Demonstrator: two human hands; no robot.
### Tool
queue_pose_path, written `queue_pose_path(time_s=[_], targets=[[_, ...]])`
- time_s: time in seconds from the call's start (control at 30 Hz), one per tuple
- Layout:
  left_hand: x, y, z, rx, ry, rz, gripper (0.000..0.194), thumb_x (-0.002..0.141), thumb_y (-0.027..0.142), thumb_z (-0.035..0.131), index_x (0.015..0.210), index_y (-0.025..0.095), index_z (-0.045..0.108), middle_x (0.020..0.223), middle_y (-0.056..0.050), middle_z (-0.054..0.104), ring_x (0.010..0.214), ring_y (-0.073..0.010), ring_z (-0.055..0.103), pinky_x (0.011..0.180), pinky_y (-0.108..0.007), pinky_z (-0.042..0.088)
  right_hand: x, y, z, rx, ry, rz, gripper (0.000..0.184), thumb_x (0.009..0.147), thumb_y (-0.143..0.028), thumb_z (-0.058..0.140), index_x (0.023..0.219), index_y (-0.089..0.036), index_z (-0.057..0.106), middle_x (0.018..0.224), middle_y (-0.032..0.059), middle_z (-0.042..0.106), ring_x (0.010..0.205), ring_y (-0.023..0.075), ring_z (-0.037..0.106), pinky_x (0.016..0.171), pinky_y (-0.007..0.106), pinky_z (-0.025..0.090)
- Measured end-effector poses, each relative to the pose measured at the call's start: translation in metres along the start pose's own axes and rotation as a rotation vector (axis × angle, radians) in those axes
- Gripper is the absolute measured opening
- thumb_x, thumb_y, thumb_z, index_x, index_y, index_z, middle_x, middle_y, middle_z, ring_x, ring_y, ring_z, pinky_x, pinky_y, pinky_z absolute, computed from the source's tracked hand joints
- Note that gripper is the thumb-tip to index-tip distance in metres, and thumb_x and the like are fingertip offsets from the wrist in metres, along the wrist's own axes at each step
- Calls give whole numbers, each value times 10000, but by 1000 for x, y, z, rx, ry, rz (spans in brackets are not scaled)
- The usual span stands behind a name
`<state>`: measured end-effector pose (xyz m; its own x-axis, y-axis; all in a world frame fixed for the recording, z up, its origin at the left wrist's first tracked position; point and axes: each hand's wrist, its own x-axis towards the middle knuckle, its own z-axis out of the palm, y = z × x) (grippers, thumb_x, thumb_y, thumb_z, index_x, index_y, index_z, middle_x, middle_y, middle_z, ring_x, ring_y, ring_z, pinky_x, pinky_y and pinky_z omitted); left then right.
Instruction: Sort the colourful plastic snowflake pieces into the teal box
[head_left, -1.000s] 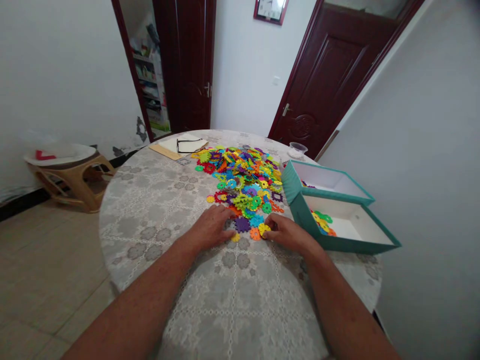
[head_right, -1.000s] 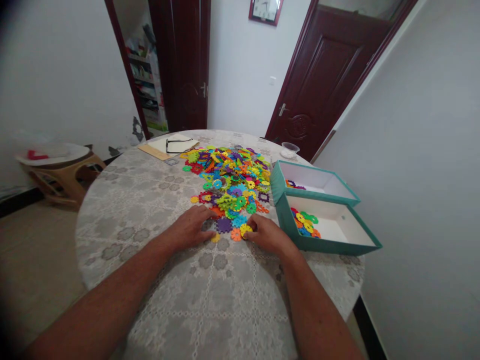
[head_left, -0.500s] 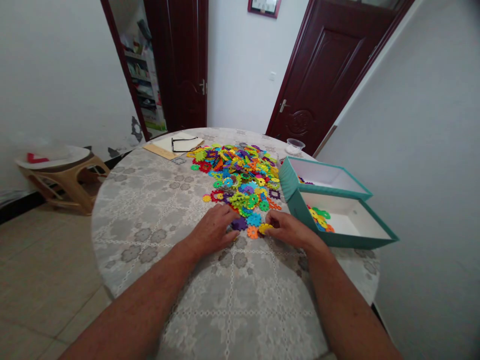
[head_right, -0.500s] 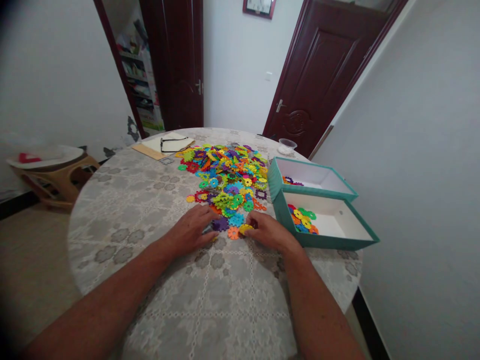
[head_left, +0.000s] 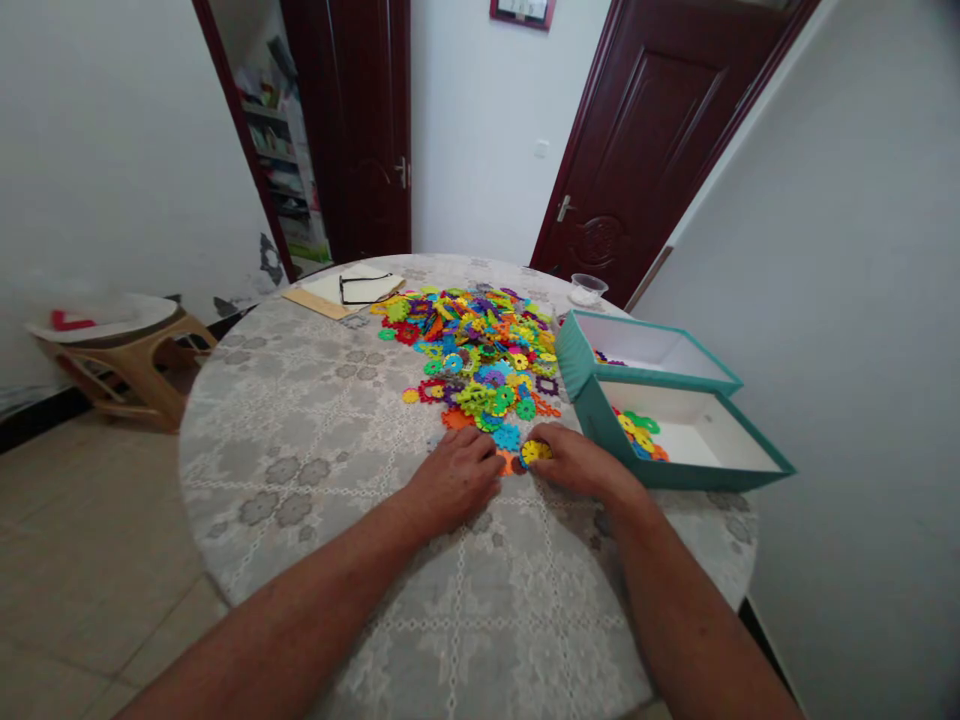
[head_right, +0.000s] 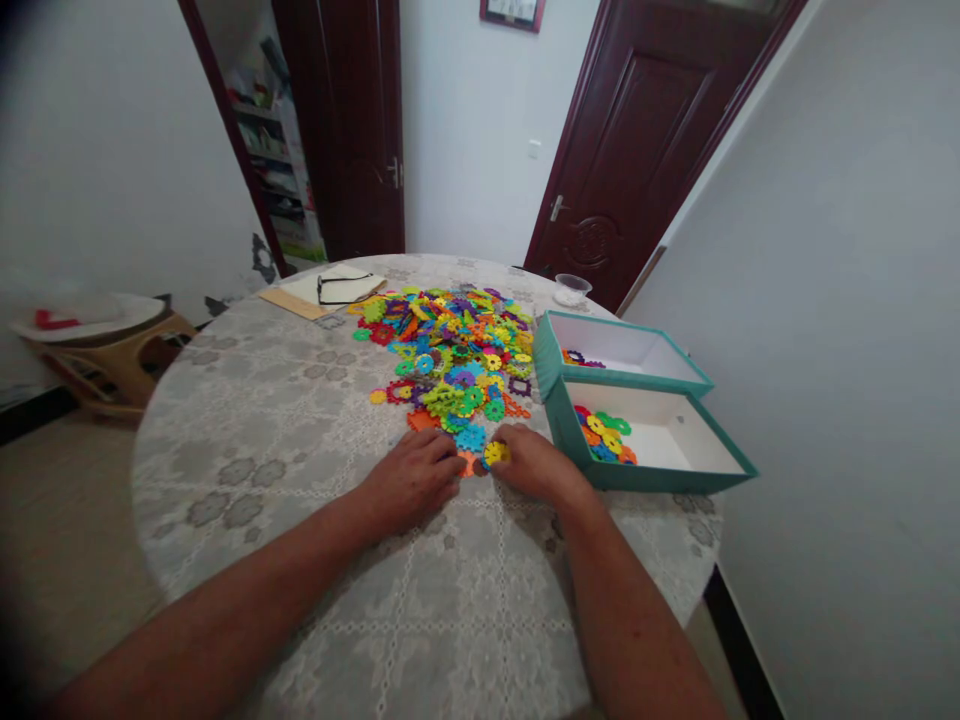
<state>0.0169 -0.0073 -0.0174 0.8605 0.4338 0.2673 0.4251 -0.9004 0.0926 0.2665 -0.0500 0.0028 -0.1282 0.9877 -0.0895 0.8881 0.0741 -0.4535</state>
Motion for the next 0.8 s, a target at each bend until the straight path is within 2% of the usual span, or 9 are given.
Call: queue_pose_path(time_s=[0.13, 0.27, 0.43, 0.6, 0.7, 0.8], targets=[[0, 0, 4, 1, 2, -3, 141, 991, 314, 623, 1071, 222, 695, 1098, -84, 650, 1110, -278, 535, 931, -430, 456, 1, -7, 4, -24, 54, -7, 217, 853, -299, 735, 1015, -180, 650, 1023, 67, 677, 914, 209, 598, 759, 290, 408], [1, -2, 7, -14, 21, -11, 134, 997, 292, 622, 1076, 230, 711, 1078, -72, 658, 1078, -261, 539, 915, -418, 454, 2, -11, 9, 52, -11, -42, 163, 883, -319, 723, 928, -200, 621, 892, 6, 671, 794, 166, 566, 653, 263, 349], [2, -4, 9, -15, 36, -11, 159, 1028, 290, 574, 993, 214, 710, 1060, -75, 668, 1045, -246, 546, 886, -406, 453, 0, -14, 10, 98, -15, -65, 211, 901, -368, 723, 1027, -205, 675, 948, 17, 718, 846, 184, 616, 698, 269, 391], [2, -5, 8, -62, 22, -16, 117, 1004, 290, 607, 1042, 227, 697, 1072, -73, 675, 1061, -259, 548, 918, -415, 455, -2, -21, 8, 132, -48, -117, 204, 895, -267, 685, 1091, -219, 720, 1020, 31, 755, 909, 198, 659, 776, 280, 444], [0, -3, 4, -92, 46, -58, 184, 964, 306, 653, 1127, 223, 673, 1161, -95, 662, 1127, -288, 532, 972, -449, 452, -2, -26, 8, 132, -52, -131, 203, 876, -194, 660, 1064, -215, 736, 1033, 36, 761, 932, 201, 664, 804, 278, 454], [-1, -2, 0, -95, 52, -113, 207, 959, 347, 644, 1105, 202, 668, 1233, -126, 631, 1173, -314, 513, 998, -483, 451, -3, -28, 9, 130, -50, -130, 173, 849, -155, 657, 1002, -206, 721, 1008, 33, 753, 922, 197, 656, 801, 269, 451]])
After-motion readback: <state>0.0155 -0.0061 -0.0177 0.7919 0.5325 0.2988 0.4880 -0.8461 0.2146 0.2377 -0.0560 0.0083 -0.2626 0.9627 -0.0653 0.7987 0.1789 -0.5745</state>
